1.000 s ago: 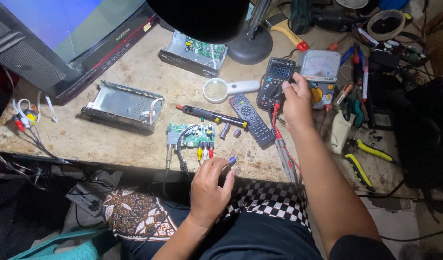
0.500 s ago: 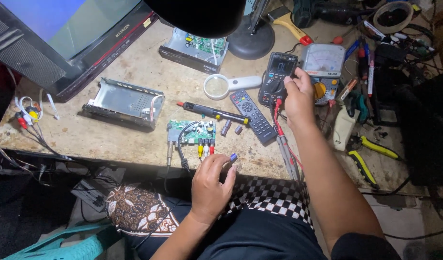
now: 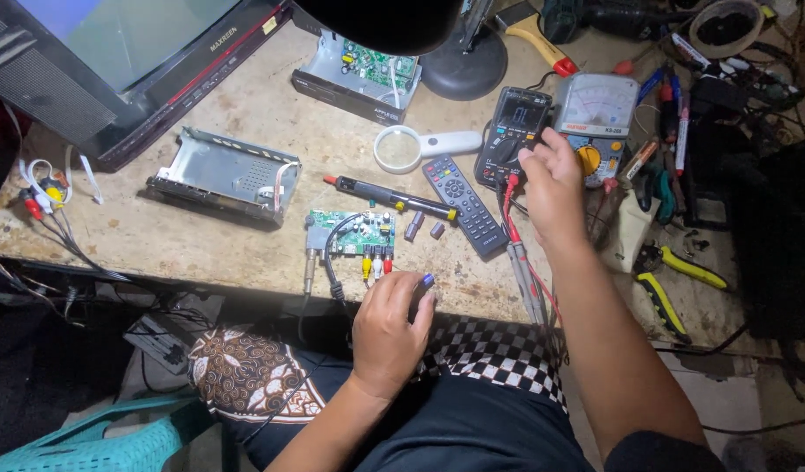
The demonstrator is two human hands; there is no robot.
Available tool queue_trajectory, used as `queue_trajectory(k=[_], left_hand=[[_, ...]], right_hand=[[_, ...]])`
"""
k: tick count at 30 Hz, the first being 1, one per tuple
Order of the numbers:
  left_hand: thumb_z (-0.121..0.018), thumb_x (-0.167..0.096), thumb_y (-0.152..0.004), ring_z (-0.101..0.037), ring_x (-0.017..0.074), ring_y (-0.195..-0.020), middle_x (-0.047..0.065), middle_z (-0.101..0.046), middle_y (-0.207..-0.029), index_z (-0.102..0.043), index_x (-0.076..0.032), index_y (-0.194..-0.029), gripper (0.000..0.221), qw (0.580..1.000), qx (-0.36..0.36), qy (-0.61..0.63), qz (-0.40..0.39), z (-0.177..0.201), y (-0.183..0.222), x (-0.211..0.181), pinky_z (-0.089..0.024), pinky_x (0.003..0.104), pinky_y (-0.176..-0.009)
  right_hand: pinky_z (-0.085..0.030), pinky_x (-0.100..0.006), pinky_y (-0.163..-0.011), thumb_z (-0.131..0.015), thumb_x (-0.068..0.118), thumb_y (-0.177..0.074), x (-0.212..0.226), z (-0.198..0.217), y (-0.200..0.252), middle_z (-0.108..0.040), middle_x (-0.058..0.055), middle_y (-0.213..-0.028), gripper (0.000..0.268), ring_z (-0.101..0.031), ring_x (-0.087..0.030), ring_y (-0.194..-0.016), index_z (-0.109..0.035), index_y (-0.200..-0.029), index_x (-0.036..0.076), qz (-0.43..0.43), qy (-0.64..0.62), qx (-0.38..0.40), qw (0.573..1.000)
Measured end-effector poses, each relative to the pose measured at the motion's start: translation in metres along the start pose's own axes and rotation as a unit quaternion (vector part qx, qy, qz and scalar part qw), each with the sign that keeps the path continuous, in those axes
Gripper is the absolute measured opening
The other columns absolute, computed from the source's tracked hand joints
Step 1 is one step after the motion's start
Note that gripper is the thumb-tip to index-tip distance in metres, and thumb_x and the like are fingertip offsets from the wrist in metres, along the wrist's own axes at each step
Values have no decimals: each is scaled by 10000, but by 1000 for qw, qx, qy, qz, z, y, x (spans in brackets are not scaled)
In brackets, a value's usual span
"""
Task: Repairing an electronic circuit board by probing nodes with a soldering iron, using a screwdriver, and inspecting with a magnifying glass.
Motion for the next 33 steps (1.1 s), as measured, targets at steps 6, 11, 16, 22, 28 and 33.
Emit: queue_trajectory(k=[6,11,16,22,28,33], left_hand=[[-739,-116,-909,-728,309,-898,111,-720,-984,-716,-62,-1144,242,1000,-15,-19,17,-3,-2,2,-588,401,-782],[-693,-66,-935,-736,307,-914,117,-731,-980,-712,-53,-1161,227,999,-7,-27,24,-2,-4,3,-597,378,-782],[-665,-70,-956,-736,309,-932,109,-718,-995,-703,-67,-1182,230,997,-21,-77,23,-5,-9,5,-601,388,-783],[-655,-128,-990,-733,299,-977,97,-691,-1021,-680,-78,-1195,213,994,-14,-101,31,-10,-12,11,-608,367,-791],[-706,-115,-959,-742,310,-950,99,-679,-1033,-688,-59,-1174,224,996,-30,-16,81,3,-12,16,-621,379,-760],[-765,-134,-916,-763,329,-882,115,-732,-993,-735,-64,-1133,231,976,-57,146,153,15,-14,10,-620,351,-632]], right_hand=[[-568,-348,-768,-734,3,-973,44,-2,75,-576,-208,-1050,339,-670,-332,-944,-596,-1272,-76,387,219,-42,895],[-584,-325,-674,-749,323,-908,6,-60,99,-684,41,-871,173,-723,-190,-773,-774,-1068,262,403,424,97,805],[-581,-356,-669,-666,370,-956,4,-76,110,-649,8,-835,223,-723,-227,-768,-736,-1148,279,440,488,95,748],[-575,-312,-671,-658,370,-985,1,-74,117,-646,34,-874,144,-713,-198,-800,-721,-1050,257,485,481,70,727],[-563,-294,-606,-765,279,-912,5,-61,119,-718,32,-891,129,-699,-171,-720,-750,-1024,219,449,361,78,814],[-481,-191,-480,-856,96,-800,4,-45,131,-689,-21,-627,240,-554,-81,-515,-767,-1020,131,260,156,141,942]])
Point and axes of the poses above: each hand's wrist, its own y-axis away from the middle knuckle, its own z-axis out of the back of the hand, x = y × z, the point moved 9 cm from there along -y, towards the middle knuckle
